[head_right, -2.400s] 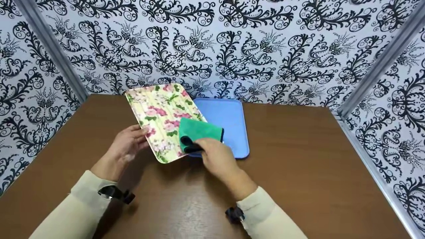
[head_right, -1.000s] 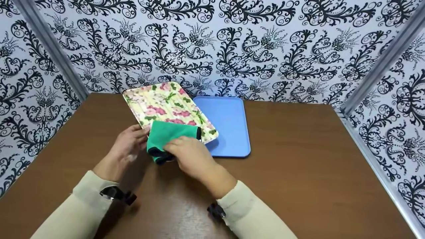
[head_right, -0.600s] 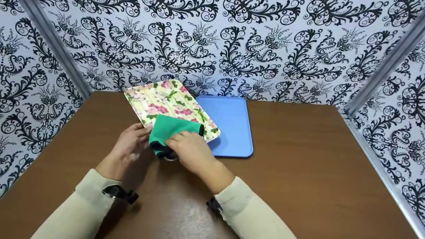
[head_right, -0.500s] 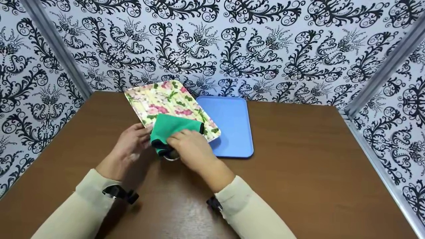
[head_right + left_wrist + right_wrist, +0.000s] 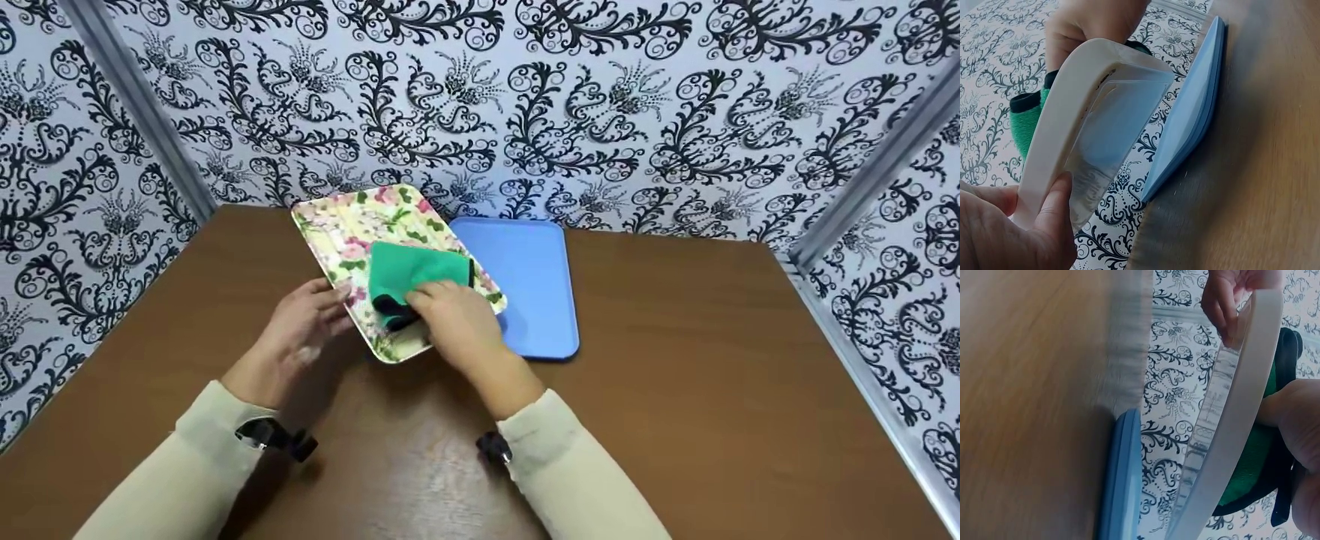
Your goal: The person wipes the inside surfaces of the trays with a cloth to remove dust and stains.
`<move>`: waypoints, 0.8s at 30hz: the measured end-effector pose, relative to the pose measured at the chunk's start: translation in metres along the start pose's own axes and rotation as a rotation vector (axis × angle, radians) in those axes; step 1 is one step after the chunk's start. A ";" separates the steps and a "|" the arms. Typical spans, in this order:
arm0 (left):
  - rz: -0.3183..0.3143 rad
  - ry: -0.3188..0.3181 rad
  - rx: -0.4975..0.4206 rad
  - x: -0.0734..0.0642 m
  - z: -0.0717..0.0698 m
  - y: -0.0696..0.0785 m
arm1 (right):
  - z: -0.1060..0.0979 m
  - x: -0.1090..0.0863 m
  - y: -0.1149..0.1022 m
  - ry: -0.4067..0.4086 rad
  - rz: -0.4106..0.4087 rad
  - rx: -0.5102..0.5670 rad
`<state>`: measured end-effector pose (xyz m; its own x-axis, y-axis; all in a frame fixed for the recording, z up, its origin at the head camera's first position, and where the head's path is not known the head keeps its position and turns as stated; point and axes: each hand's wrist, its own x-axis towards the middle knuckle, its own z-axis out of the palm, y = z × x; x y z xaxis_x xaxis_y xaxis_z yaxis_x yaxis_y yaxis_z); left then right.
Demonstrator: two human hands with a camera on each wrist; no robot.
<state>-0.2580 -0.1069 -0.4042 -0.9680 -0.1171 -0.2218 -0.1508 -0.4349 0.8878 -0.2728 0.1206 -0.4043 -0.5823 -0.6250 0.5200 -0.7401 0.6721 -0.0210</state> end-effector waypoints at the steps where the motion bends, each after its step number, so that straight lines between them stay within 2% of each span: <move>1: 0.006 -0.006 -0.003 0.000 0.000 0.000 | 0.000 -0.001 0.002 0.003 0.016 -0.001; 6: 0.025 -0.018 -0.011 -0.002 0.002 -0.001 | 0.001 -0.005 0.008 0.005 0.102 0.021; 15: 0.003 -0.005 -0.010 0.000 0.002 -0.004 | 0.000 -0.009 0.018 -0.074 0.270 0.050; 20: -0.008 0.003 -0.009 0.000 0.003 -0.003 | 0.002 -0.010 0.022 -0.065 0.309 0.039; 24: -0.011 0.001 -0.010 0.000 0.003 -0.003 | 0.004 -0.011 0.022 -0.046 0.310 0.064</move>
<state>-0.2578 -0.1031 -0.4055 -0.9661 -0.1135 -0.2319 -0.1593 -0.4447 0.8814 -0.2841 0.1405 -0.4133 -0.7967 -0.4126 0.4416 -0.5441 0.8077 -0.2271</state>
